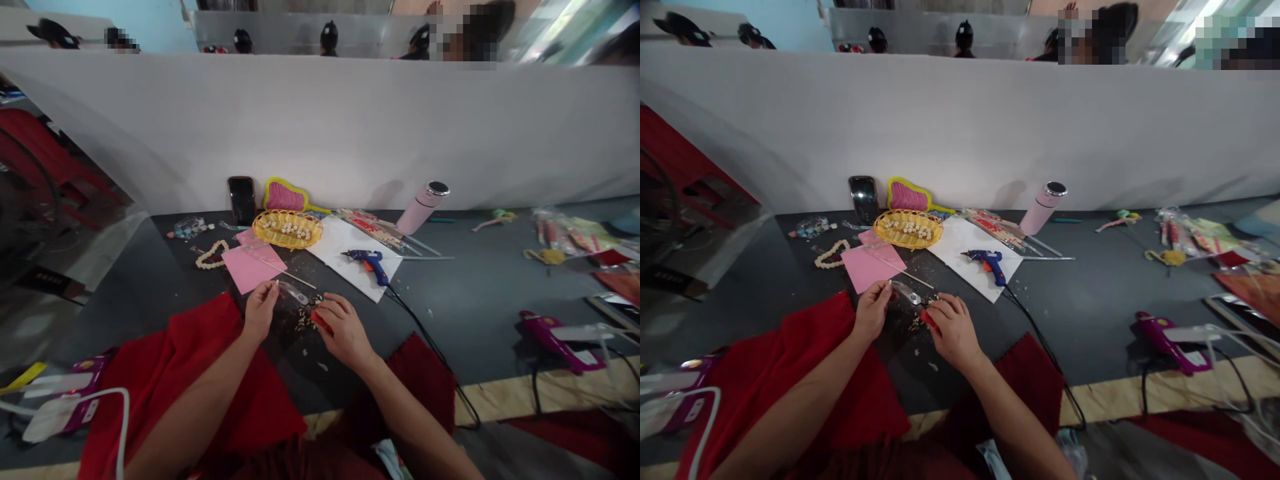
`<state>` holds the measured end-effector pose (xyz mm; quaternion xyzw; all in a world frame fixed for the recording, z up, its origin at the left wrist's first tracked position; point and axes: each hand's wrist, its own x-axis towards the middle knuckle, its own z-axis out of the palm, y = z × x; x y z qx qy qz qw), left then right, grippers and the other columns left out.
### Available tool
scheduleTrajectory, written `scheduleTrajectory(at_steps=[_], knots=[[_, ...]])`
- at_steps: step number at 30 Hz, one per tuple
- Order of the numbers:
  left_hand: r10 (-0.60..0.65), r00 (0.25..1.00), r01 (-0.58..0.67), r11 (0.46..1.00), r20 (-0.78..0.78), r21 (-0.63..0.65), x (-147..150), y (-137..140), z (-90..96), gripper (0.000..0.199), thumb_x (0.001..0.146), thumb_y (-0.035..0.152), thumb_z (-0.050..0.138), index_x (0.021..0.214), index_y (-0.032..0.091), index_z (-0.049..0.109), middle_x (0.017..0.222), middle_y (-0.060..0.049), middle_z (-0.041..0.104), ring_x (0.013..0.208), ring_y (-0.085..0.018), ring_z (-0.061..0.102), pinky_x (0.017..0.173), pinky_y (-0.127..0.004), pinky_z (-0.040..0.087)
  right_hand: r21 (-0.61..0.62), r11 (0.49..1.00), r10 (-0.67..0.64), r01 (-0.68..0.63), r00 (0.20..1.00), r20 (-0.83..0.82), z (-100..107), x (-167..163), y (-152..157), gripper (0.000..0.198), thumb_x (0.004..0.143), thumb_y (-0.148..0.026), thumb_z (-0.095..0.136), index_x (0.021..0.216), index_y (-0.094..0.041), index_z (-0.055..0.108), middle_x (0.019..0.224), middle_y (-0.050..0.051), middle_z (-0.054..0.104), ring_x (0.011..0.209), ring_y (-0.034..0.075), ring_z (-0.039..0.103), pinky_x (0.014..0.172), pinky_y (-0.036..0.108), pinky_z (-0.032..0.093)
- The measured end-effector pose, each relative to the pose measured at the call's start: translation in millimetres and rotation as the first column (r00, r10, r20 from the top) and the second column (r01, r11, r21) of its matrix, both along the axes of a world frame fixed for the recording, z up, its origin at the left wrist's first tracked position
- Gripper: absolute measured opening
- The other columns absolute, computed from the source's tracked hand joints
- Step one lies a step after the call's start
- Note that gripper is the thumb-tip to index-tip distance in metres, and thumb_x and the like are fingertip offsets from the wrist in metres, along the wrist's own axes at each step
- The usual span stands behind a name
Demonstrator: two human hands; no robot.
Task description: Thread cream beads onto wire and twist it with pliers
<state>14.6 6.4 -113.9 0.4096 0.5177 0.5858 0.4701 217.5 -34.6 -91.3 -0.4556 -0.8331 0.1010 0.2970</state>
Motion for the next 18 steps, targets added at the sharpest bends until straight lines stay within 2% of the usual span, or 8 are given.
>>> scheduleTrajectory(at_steps=[7, 11, 18], knots=[[-0.053, 0.995, 0.055, 0.998, -0.089, 0.014, -2.8, -1.6, -0.4, 0.021, 0.079, 0.037, 0.058, 0.079, 0.016, 0.062, 0.068, 0.001, 0.058, 0.066, -0.012, 0.051, 0.065, -0.023, 0.039, 0.012, 1.000, -0.002, 0.002, 1.000, 0.003, -0.4, -0.5, 0.4, 0.020, 0.083, -0.017, 0.056, 0.101, -0.022, 0.061, 0.104, 0.007, 0.063, 0.113, 0.025, 0.049, 0.098, 0.047, 0.039], [-0.055, 0.995, 0.056, 0.998, -0.081, -0.001, -1.9, -1.6, -0.6, 0.022, 0.077, 0.037, 0.060, 0.077, 0.015, 0.062, 0.068, 0.001, 0.058, 0.065, -0.012, 0.051, 0.064, -0.023, 0.039, 0.010, 1.000, 0.021, -0.021, 1.000, -0.014, 2.1, -0.7, 0.8, 0.020, 0.082, -0.017, 0.056, 0.101, -0.022, 0.061, 0.104, 0.007, 0.063, 0.112, 0.025, 0.048, 0.097, 0.046, 0.041], [-0.036, 0.997, 0.035, 0.999, -0.063, -0.022, -1.1, -0.7, -1.3, 0.022, 0.074, 0.037, 0.063, 0.074, 0.016, 0.063, 0.065, 0.001, 0.059, 0.062, -0.012, 0.051, 0.063, -0.023, 0.039, 0.006, 0.999, 0.054, -0.053, 0.998, -0.035, 2.9, -0.6, 3.6, 0.017, 0.085, -0.019, 0.053, 0.099, -0.022, 0.062, 0.099, 0.008, 0.062, 0.100, 0.022, 0.053, 0.088, 0.042, 0.046]])
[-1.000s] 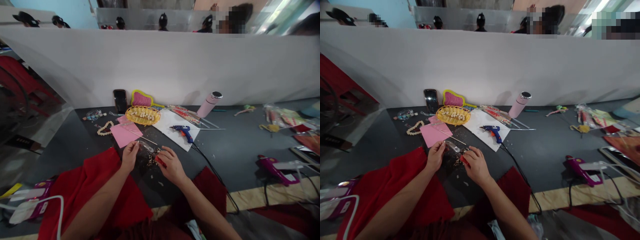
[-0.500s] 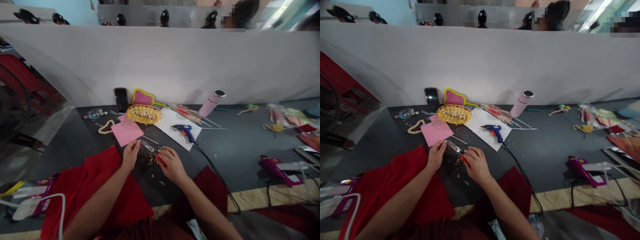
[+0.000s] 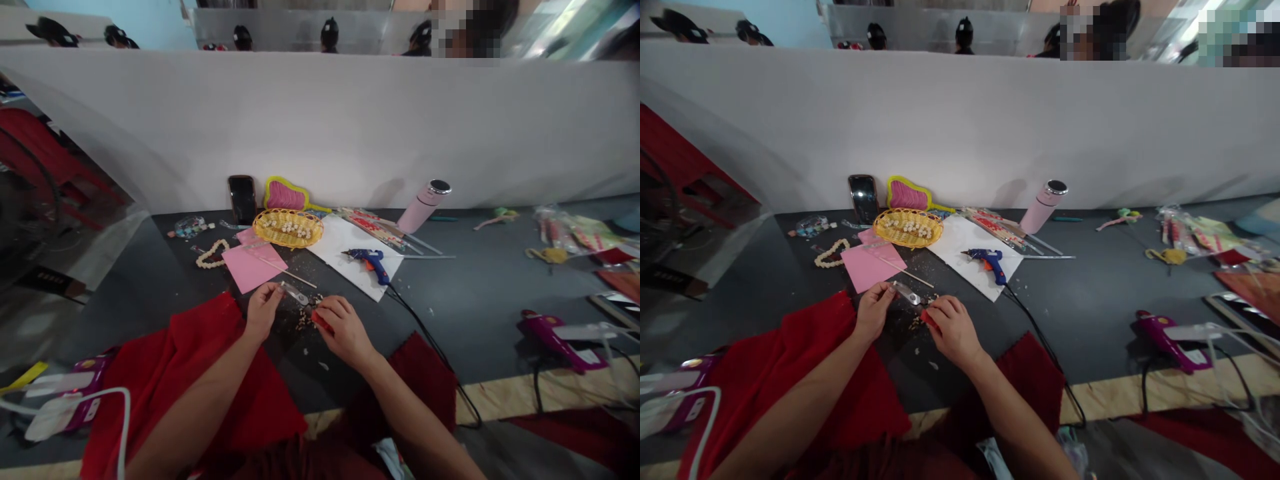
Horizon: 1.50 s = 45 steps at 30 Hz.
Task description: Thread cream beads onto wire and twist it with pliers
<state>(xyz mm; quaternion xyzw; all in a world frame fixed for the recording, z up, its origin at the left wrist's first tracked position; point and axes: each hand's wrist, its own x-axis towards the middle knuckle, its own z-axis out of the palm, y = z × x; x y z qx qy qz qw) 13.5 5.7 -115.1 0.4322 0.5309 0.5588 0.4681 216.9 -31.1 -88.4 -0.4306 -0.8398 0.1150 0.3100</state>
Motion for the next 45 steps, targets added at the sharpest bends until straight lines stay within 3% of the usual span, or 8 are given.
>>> scheduleTrajectory(at_steps=[5, 12, 29, 45], knots=[[-0.009, 0.999, 0.009, 1.000, -0.033, 0.018, -0.6, -0.9, 1.8, 0.019, 0.076, 0.035, 0.062, 0.073, 0.016, 0.062, 0.066, 0.002, 0.059, 0.064, -0.012, 0.051, 0.065, -0.023, 0.039, -0.037, 0.999, 0.008, -0.009, 1.000, -0.017, 0.4, -0.1, 0.3, 0.017, 0.085, -0.019, 0.053, 0.099, -0.020, 0.061, 0.102, 0.009, 0.059, 0.101, 0.022, 0.051, 0.088, 0.038, 0.047], [-0.028, 0.999, 0.029, 0.999, -0.039, 0.031, 0.7, -2.7, 5.8, 0.019, 0.076, 0.035, 0.061, 0.074, 0.016, 0.061, 0.068, 0.001, 0.059, 0.065, -0.012, 0.051, 0.065, -0.023, 0.039, -0.060, 0.998, -0.032, 0.033, 0.999, 0.013, -0.8, 2.5, -1.6, 0.017, 0.082, -0.022, 0.057, 0.099, -0.022, 0.061, 0.122, 0.010, 0.052, 0.106, 0.023, 0.053, 0.089, 0.040, 0.048], [-0.026, 0.999, 0.027, 0.998, -0.021, 0.057, 1.7, -4.1, 7.2, 0.016, 0.075, 0.033, 0.062, 0.075, 0.017, 0.060, 0.068, 0.001, 0.058, 0.065, -0.012, 0.051, 0.063, -0.022, 0.040, -0.028, 0.999, -0.041, 0.044, 0.996, 0.084, -5.7, 2.7, -1.1, 0.020, 0.081, -0.022, 0.058, 0.101, -0.024, 0.061, 0.121, 0.009, 0.057, 0.103, 0.023, 0.057, 0.089, 0.041, 0.047], [-0.039, 0.999, 0.039, 0.996, 0.006, 0.083, 2.6, -5.3, 6.3, 0.014, 0.076, 0.031, 0.062, 0.076, 0.017, 0.060, 0.068, 0.001, 0.058, 0.065, -0.012, 0.052, 0.064, -0.023, 0.040, -0.042, 0.999, -0.033, 0.034, 0.999, 0.031, -4.5, 2.2, -1.3, 0.015, 0.081, -0.021, 0.056, 0.095, -0.023, 0.060, 0.119, 0.009, 0.057, 0.102, 0.023, 0.055, 0.086, 0.040, 0.048]])
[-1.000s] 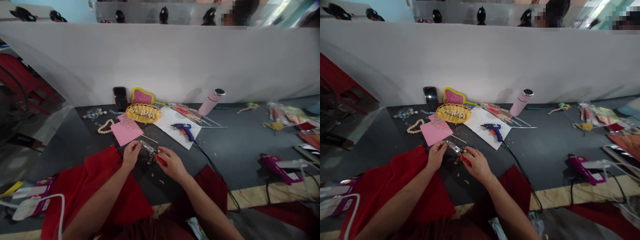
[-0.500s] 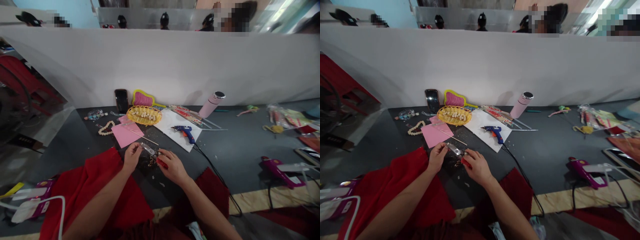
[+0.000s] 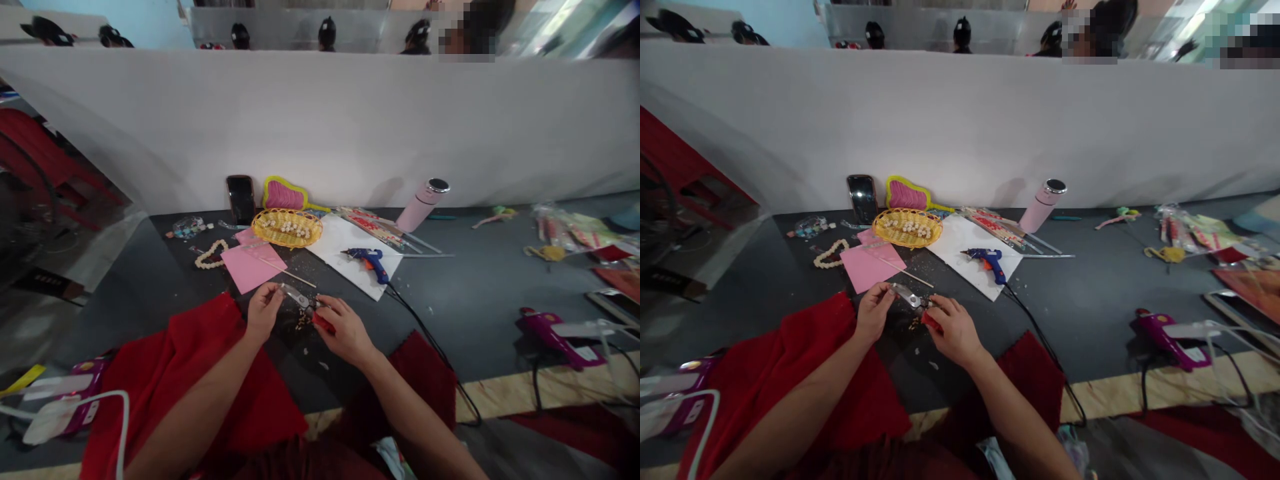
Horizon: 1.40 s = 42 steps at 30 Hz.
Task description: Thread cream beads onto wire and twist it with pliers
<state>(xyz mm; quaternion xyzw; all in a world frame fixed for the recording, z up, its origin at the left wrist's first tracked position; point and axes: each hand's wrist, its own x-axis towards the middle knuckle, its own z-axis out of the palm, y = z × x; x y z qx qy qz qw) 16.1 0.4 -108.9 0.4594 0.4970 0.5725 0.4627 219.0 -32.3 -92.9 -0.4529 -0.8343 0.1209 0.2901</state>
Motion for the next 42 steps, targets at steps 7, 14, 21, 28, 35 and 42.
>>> scheduleTrajectory(at_steps=[7, 14, 21, 28, 35, 42], knots=[[0.038, 0.999, -0.037, 0.999, -0.012, 0.014, -1.6, 1.6, -4.1, 0.013, 0.074, 0.030, 0.064, 0.077, 0.017, 0.060, 0.070, 0.001, 0.058, 0.066, -0.013, 0.052, 0.065, -0.024, 0.041, -0.014, 1.000, -0.017, 0.017, 1.000, 0.003, 2.2, -0.6, -0.4, 0.015, 0.081, -0.021, 0.056, 0.094, -0.023, 0.061, 0.119, 0.008, 0.056, 0.101, 0.022, 0.055, 0.085, 0.039, 0.048], [0.027, 1.000, -0.027, 0.999, 0.008, 0.023, -1.1, 1.1, -3.9, 0.013, 0.074, 0.029, 0.064, 0.079, 0.017, 0.060, 0.071, 0.001, 0.058, 0.067, -0.012, 0.052, 0.065, -0.023, 0.041, -0.003, 1.000, 0.015, -0.015, 1.000, -0.023, 1.2, 0.7, 0.7, 0.015, 0.081, -0.020, 0.056, 0.095, -0.022, 0.061, 0.118, 0.009, 0.057, 0.104, 0.022, 0.054, 0.088, 0.039, 0.047], [0.035, 0.999, -0.034, 0.999, -0.023, 0.029, -1.9, 1.8, -4.3, 0.015, 0.074, 0.030, 0.064, 0.078, 0.016, 0.059, 0.070, 0.001, 0.057, 0.066, -0.012, 0.051, 0.063, -0.022, 0.040, 0.001, 1.000, 0.025, -0.025, 1.000, -0.010, 1.0, 0.7, 1.1, 0.015, 0.082, -0.019, 0.055, 0.096, -0.020, 0.060, 0.118, 0.011, 0.056, 0.105, 0.022, 0.053, 0.090, 0.040, 0.045], [0.024, 1.000, -0.024, 1.000, 0.000, 0.019, -2.5, 2.9, -7.5, 0.014, 0.074, 0.029, 0.064, 0.079, 0.017, 0.060, 0.070, 0.002, 0.057, 0.066, -0.011, 0.051, 0.064, -0.022, 0.040, 0.000, 0.999, 0.040, -0.040, 0.999, 0.012, -0.7, 0.2, 0.4, 0.023, 0.078, -0.012, 0.055, 0.099, -0.020, 0.059, 0.119, 0.011, 0.054, 0.107, 0.022, 0.051, 0.091, 0.040, 0.045], [0.037, 0.999, -0.037, 0.999, -0.024, 0.008, -2.8, 0.8, -6.8, 0.014, 0.073, 0.029, 0.065, 0.078, 0.016, 0.062, 0.070, 0.001, 0.059, 0.066, -0.011, 0.052, 0.064, -0.021, 0.040, -0.053, 0.999, 0.005, -0.004, 1.000, 0.011, -2.1, -1.4, -0.9, 0.033, 0.077, -0.014, 0.054, 0.110, -0.017, 0.053, 0.116, 0.013, 0.056, 0.108, 0.023, 0.051, 0.094, 0.041, 0.043], [0.013, 0.999, -0.016, 0.998, -0.043, -0.058, 1.1, -3.2, -5.9, 0.016, 0.072, 0.030, 0.065, 0.078, 0.015, 0.066, 0.069, 0.001, 0.062, 0.063, -0.012, 0.052, 0.062, -0.022, 0.040, -0.169, 0.978, -0.074, 0.124, 0.958, 0.278, 6.1, -2.8, -5.5, 0.052, 0.080, -0.019, 0.052, 0.131, -0.017, 0.041, 0.114, 0.011, 0.058, 0.103, 0.022, 0.054, 0.092, 0.033, 0.042]])
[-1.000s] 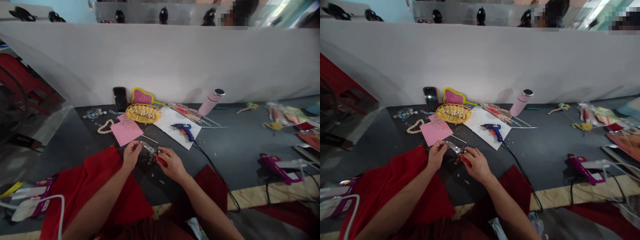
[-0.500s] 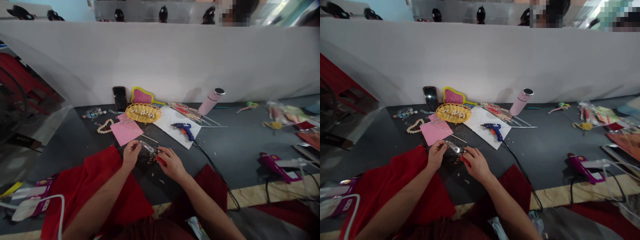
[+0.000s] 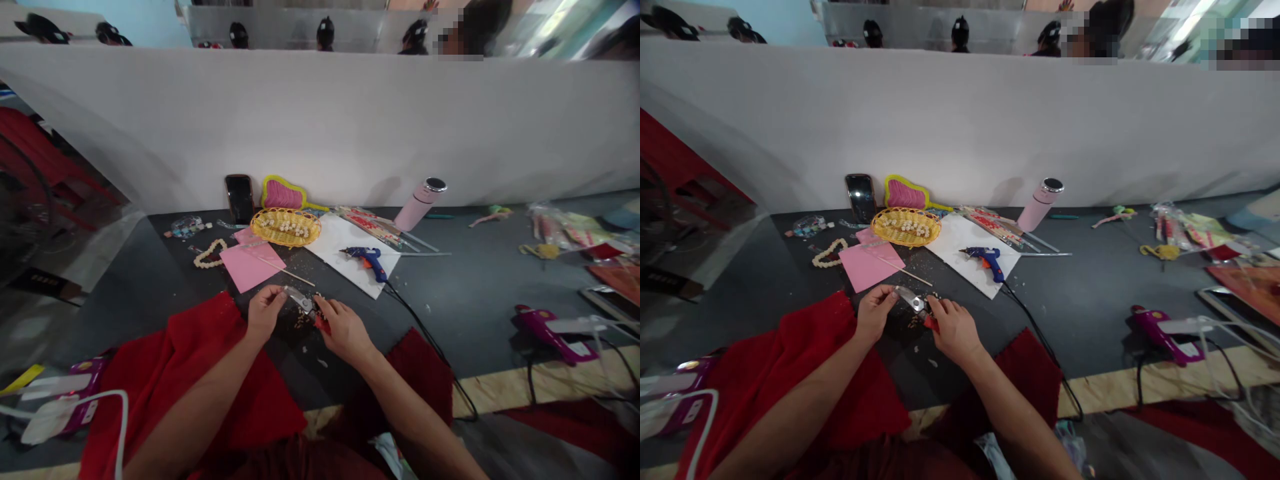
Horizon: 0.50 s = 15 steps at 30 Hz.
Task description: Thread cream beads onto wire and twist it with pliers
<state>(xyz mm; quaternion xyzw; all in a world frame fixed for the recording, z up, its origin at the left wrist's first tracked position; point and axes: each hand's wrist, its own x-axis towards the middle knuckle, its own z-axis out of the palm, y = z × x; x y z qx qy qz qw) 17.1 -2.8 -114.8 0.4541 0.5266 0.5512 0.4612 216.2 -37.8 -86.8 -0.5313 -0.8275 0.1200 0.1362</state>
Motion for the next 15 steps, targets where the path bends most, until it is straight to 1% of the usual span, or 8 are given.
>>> scheduleTrajectory(at_steps=[4, 10, 15], knots=[[-0.005, 1.000, 0.005, 1.000, 0.015, 0.006, 0.4, -0.7, 0.0, 0.016, 0.072, 0.030, 0.066, 0.077, 0.015, 0.066, 0.069, 0.001, 0.063, 0.063, -0.012, 0.053, 0.063, -0.022, 0.041, -0.031, 0.999, -0.022, 0.023, 1.000, 0.021, 5.0, 0.3, -2.1, 0.052, 0.080, -0.020, 0.052, 0.130, -0.021, 0.042, 0.114, 0.009, 0.058, 0.103, 0.021, 0.053, 0.090, 0.028, 0.041], [-0.004, 0.999, 0.004, 1.000, 0.040, 0.001, 0.5, -1.8, 1.5, 0.016, 0.069, 0.030, 0.068, 0.074, 0.015, 0.066, 0.068, 0.001, 0.063, 0.063, -0.012, 0.053, 0.063, -0.023, 0.041, -0.054, 0.998, -0.040, 0.041, 0.999, 0.015, 5.0, 0.1, -3.0, 0.047, 0.080, -0.017, 0.049, 0.127, -0.022, 0.044, 0.106, 0.007, 0.059, 0.095, 0.019, 0.055, 0.085, 0.025, 0.042], [-0.014, 0.999, 0.013, 1.000, 0.040, 0.008, -1.0, -1.4, 1.1, 0.015, 0.071, 0.030, 0.067, 0.075, 0.015, 0.067, 0.066, 0.001, 0.062, 0.061, -0.011, 0.051, 0.061, -0.022, 0.039, -0.031, 0.999, -0.021, 0.022, 0.999, 0.036, 5.9, -0.4, -1.6, 0.051, 0.079, -0.017, 0.050, 0.129, -0.020, 0.042, 0.111, 0.009, 0.057, 0.101, 0.021, 0.052, 0.089, 0.028, 0.040]])
